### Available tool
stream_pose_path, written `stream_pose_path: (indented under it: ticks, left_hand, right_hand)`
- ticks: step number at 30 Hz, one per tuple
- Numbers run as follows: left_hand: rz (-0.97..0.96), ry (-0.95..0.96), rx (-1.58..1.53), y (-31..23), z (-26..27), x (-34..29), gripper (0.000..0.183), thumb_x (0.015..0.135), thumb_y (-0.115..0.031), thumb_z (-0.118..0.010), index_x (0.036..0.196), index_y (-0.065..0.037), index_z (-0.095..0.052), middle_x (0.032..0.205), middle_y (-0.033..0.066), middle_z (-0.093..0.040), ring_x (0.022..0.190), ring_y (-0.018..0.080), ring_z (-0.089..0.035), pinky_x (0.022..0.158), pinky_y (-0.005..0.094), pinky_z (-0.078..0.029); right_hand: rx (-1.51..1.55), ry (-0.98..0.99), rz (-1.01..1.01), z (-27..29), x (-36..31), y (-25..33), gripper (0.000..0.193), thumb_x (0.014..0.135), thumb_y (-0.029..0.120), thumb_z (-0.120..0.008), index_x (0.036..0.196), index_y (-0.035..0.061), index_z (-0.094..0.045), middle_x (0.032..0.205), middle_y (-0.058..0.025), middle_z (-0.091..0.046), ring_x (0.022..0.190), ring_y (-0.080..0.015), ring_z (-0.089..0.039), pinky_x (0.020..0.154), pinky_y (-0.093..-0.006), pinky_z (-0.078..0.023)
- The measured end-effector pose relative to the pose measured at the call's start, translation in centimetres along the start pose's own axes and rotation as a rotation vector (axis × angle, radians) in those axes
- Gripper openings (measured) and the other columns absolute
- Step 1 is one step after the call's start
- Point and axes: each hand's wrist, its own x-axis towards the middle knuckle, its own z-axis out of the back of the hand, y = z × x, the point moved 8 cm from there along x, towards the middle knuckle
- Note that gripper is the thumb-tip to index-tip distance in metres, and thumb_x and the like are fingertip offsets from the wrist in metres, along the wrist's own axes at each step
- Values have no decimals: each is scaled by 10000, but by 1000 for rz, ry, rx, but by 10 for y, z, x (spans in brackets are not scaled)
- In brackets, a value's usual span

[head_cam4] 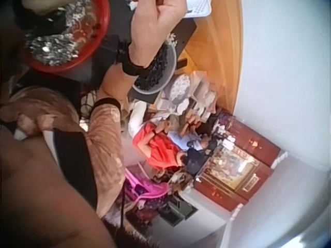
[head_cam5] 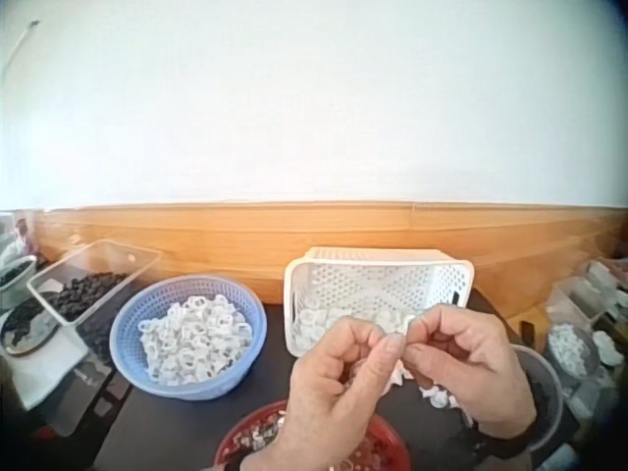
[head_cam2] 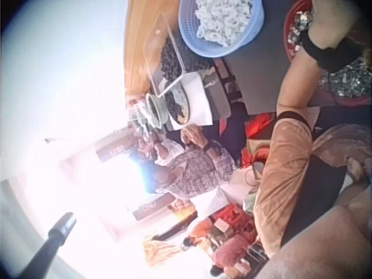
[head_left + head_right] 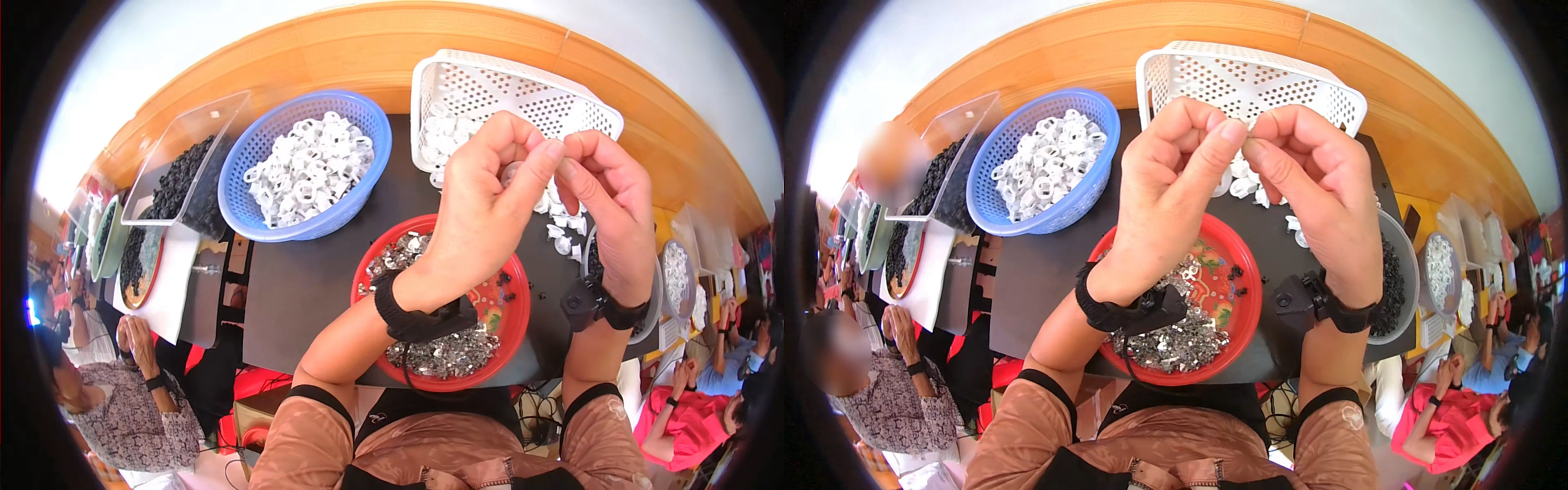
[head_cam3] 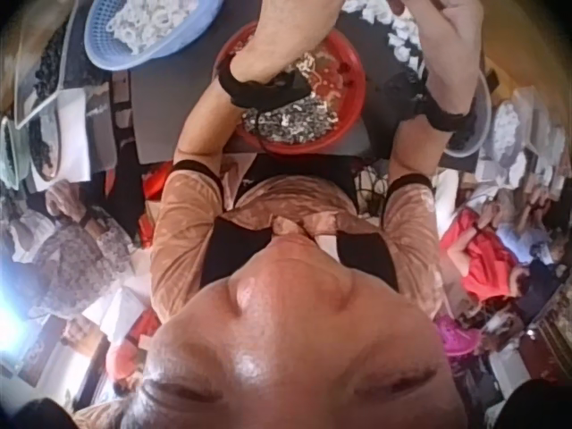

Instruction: Assembling small black and white plastic shoe components by hand at a workstation.

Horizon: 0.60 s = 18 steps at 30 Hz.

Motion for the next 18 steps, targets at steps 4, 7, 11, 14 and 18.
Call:
stream_pose_path:
  ticks: [4,7,11,14,18]
  left_hand:
    - [161,-127,-192,18,8,0,140,984,-218,-566,912,-99,-576,716,-63,-550,578,7,-438,504,175,-329]
    - [263,-152,-339,30,18,5,179,988,-257,-556,906,-100,-586,758,-41,-588,583,41,-485,552,197,-407]
    - [316,-211,-458,39,22,5,220,993,-290,-544,920,-87,-588,808,1,-610,650,77,-508,637,247,-442]
    - [263,-163,-409,36,18,6,249,1005,-302,-515,944,-72,-590,815,9,-605,681,82,-512,639,242,-439]
    - [308,-81,-352,30,10,3,320,1021,-326,-454,1100,-46,-588,920,16,-582,800,103,-511,702,262,-426]
  right_hand:
    - [94,33,28,-3,3,-6,90,927,109,-609,926,24,-579,763,21,-562,663,-48,-481,607,-183,-388]
    - [117,49,10,-13,4,-10,85,936,107,-596,934,23,-577,787,6,-585,677,-57,-504,633,-187,-419]
    - [101,124,2,-26,3,-14,66,945,78,-579,932,14,-566,827,-10,-605,726,-65,-536,677,-201,-454]
    - [110,145,-2,-28,4,-17,66,947,71,-576,927,13,-551,858,-7,-587,776,-66,-535,720,-207,-462]
    - [97,167,-14,-29,3,-17,65,948,67,-571,921,17,-540,880,1,-565,799,-70,-527,752,-219,-465]
